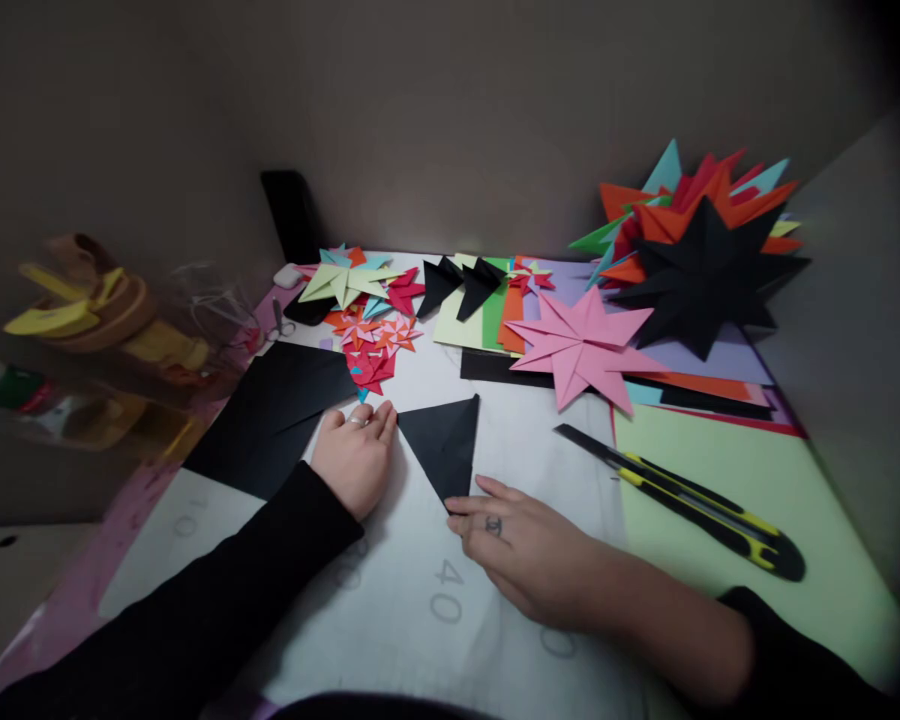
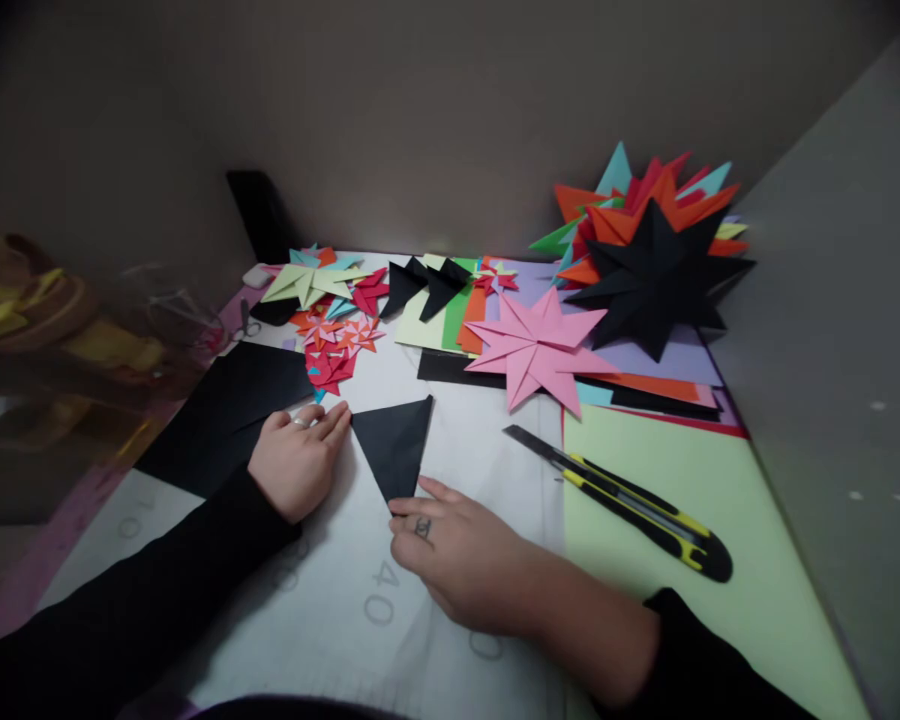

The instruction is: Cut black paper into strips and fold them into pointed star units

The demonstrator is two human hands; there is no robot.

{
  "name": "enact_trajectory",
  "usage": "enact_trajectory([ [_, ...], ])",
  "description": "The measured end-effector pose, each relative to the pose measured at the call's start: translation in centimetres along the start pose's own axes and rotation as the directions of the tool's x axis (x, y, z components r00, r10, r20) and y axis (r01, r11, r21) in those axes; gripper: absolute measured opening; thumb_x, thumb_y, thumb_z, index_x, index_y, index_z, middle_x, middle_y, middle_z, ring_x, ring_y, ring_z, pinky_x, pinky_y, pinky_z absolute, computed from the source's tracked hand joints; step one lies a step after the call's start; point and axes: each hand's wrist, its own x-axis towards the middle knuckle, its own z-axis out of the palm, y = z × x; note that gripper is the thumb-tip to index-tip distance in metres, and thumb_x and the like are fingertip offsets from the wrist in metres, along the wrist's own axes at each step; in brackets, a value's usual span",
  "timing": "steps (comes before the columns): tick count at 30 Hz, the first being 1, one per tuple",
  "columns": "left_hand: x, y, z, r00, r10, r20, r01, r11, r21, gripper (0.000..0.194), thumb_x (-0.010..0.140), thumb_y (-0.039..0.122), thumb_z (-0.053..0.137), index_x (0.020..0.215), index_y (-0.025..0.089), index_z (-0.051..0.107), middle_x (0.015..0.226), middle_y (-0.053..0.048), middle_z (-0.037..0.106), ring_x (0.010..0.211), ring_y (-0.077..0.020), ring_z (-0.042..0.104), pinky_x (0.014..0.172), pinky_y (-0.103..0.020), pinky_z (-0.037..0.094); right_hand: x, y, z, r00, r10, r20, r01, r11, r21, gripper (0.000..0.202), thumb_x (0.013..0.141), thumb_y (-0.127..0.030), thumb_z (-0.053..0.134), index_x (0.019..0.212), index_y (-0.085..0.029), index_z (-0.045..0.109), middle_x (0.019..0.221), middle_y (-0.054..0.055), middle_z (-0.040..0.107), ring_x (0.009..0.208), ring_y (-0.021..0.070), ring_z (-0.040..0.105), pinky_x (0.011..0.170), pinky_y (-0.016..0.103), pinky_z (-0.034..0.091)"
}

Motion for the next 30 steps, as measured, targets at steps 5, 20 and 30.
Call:
enact_trajectory([
  [5, -2.6, 1.2, -0.6, 0.993, -0.034, -0.11, 0.032, 0.999, -0.021, 0.046, 0.082, 0.012, 0.04, 0.126, 0.009, 0.051, 0.139, -0.013, 0.042, 0.102, -0.0296, 0.051, 0.07, -0.042, 0.038, 0.1, -0.4, -0.5, 0.999, 0.026, -0.023, -0.028, 0.997, -0.072, 0.029, 0.077, -0.009, 0.047, 0.103, -0.016, 0.057, 0.102, 0.008, 0.063, 0.109, 0.0221, 0.049, 0.104, 0.046, 0.028],
  [20, -4.8, 5.6, -1.4, 0.987, 0.157, 0.029, -0.154, 0.984, -0.093, 0.043, 0.085, 0.006, 0.036, 0.124, 0.012, 0.054, 0.135, -0.009, 0.048, 0.102, -0.0254, 0.053, 0.065, -0.037, 0.04, 0.3, -1.0, -0.5, 0.998, 0.049, -0.036, -0.052, 0.994, -0.094, 0.019, 0.084, -0.012, 0.044, 0.097, -0.013, 0.057, 0.078, 0.008, 0.058, 0.08, 0.0208, 0.047, 0.079, 0.038, 0.04],
  [30, -1.2, 1.2, -0.3, 0.997, -0.023, 0.071, 0.025, 0.999, -0.031, 0.044, 0.084, 0.007, 0.036, 0.125, 0.007, 0.051, 0.135, -0.013, 0.047, 0.107, -0.0298, 0.05, 0.072, -0.043, 0.041, 0.4, -1.0, -0.5, 0.998, 0.064, -0.029, -0.066, 0.993, -0.099, 0.016, 0.083, -0.012, 0.044, 0.094, -0.015, 0.057, 0.078, 0.007, 0.057, 0.081, 0.02, 0.049, 0.085, 0.04, 0.041],
])
